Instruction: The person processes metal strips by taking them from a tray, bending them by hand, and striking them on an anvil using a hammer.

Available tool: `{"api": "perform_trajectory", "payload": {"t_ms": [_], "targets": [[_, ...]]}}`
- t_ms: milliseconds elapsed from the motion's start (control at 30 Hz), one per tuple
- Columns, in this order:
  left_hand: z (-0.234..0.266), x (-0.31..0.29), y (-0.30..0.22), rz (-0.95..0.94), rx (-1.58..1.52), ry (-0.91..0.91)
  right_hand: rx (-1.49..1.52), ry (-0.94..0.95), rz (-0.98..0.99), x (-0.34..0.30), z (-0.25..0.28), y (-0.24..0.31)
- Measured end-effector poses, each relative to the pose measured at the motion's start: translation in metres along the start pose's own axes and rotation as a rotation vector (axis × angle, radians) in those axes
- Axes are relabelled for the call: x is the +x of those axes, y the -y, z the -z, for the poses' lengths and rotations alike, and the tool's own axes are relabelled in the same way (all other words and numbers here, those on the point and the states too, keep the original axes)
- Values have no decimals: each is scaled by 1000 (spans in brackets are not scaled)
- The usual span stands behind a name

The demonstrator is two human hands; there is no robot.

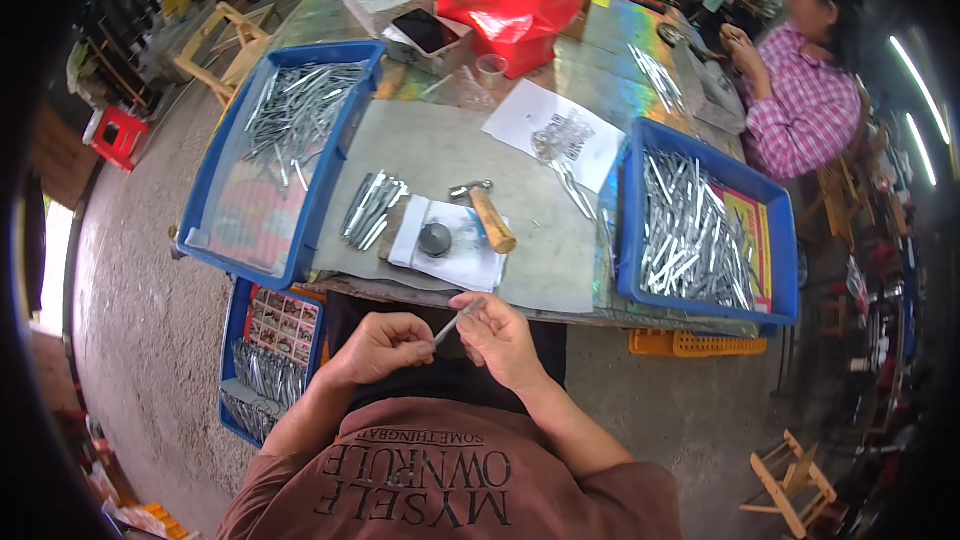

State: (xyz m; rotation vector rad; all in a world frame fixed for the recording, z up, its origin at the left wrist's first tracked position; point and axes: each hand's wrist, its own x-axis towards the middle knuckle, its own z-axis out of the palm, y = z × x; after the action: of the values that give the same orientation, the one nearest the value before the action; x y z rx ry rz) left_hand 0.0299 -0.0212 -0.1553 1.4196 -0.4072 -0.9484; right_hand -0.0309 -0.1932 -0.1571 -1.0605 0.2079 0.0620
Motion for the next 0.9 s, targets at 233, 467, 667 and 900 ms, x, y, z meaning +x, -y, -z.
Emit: {"api": "perform_trajectory", "payload": {"t_ms": [233, 467, 667, 900], "targets": [[-25, 16, 3, -143, 264, -38, -176, -30, 44, -4, 13, -4], [-18, 14, 11, -23, 253, -17, -331, -168, 114, 21, 50, 25], [-15, 15, 22, -9, 34, 22, -1306, -353, 532, 89, 109, 30], [-16, 15, 24, 11, 31, 8, -1685, -266, 305, 117, 106, 28]]}}
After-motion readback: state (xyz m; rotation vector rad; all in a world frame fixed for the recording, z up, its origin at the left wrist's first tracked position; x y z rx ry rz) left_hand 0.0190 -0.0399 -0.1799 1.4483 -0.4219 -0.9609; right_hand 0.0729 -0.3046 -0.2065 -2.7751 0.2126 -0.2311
